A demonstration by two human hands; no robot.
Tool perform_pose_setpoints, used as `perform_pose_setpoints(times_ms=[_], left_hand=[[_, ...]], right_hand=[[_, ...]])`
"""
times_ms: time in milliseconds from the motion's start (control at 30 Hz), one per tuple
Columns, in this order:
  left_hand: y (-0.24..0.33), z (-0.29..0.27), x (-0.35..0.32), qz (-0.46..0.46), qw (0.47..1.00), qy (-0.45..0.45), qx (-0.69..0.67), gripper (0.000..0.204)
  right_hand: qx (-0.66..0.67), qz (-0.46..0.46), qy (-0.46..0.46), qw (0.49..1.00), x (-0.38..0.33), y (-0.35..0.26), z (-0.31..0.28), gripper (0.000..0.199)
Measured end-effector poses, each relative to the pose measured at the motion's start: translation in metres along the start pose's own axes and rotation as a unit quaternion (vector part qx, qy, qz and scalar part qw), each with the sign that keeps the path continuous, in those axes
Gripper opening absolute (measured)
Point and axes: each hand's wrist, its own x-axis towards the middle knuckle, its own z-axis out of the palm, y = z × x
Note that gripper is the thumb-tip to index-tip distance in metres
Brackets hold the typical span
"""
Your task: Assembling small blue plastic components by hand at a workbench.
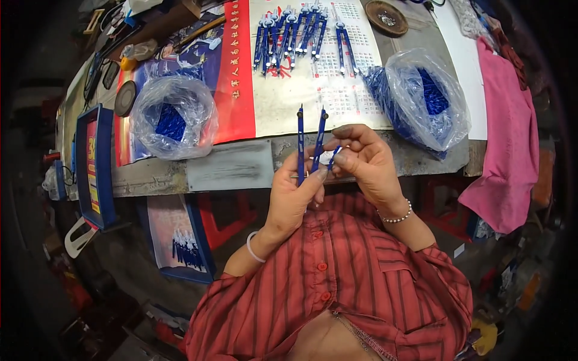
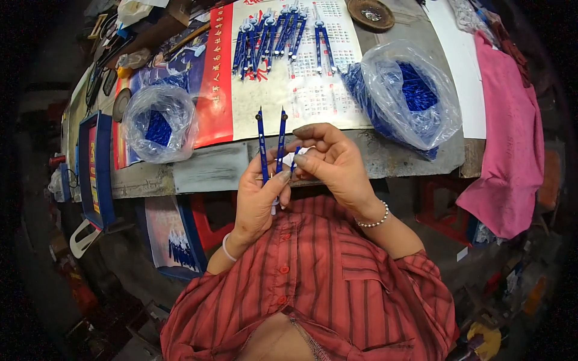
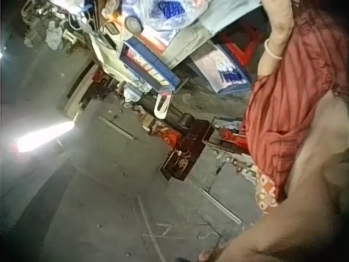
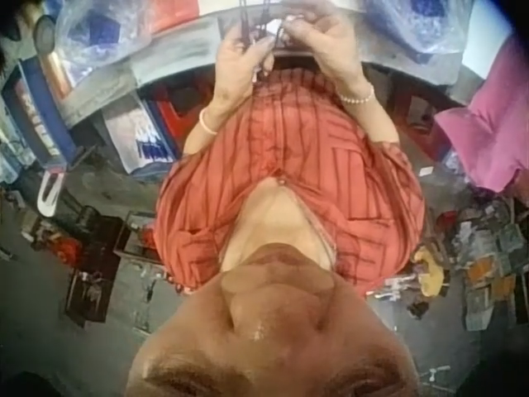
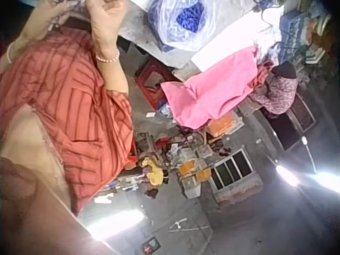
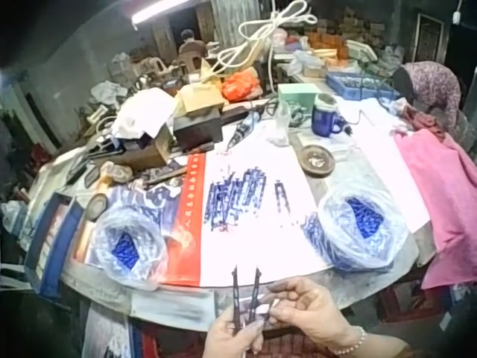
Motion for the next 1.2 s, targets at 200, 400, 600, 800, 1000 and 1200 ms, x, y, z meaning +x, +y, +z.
perform_pose_setpoints(times_ms=[200,400,600,800,1000,1200], left_hand=[[-0.002,0.000,-0.003,-0.009,1.000,-0.003,0.000,0.033],[-0.003,-0.001,-0.003,-0.024,0.999,-0.006,-0.022,0.030],[-0.003,-0.005,-0.002,-0.030,0.996,-0.017,-0.076,0.030],[-0.005,-0.009,-0.003,0.006,0.999,-0.002,0.042,0.031],[-0.006,-0.009,-0.006,0.004,0.998,-0.006,0.058,0.033],[-0.004,-0.010,-0.005,-0.004,0.998,-0.057,0.023,0.036]], right_hand=[[-0.018,0.044,-0.028,0.998,-0.003,0.010,-0.005,0.022],[0.020,0.076,-0.022,0.997,0.001,0.012,-0.006,0.016],[0.034,0.099,-0.001,0.994,0.003,0.012,-0.003,0.014],[-0.098,0.086,-0.041,0.991,-0.003,0.004,-0.011,0.011],[-0.580,-0.122,-0.170,0.787,-0.010,-0.024,-0.008,0.018],[-0.266,0.006,-0.031,0.963,-0.019,-0.023,0.009,0.029]])
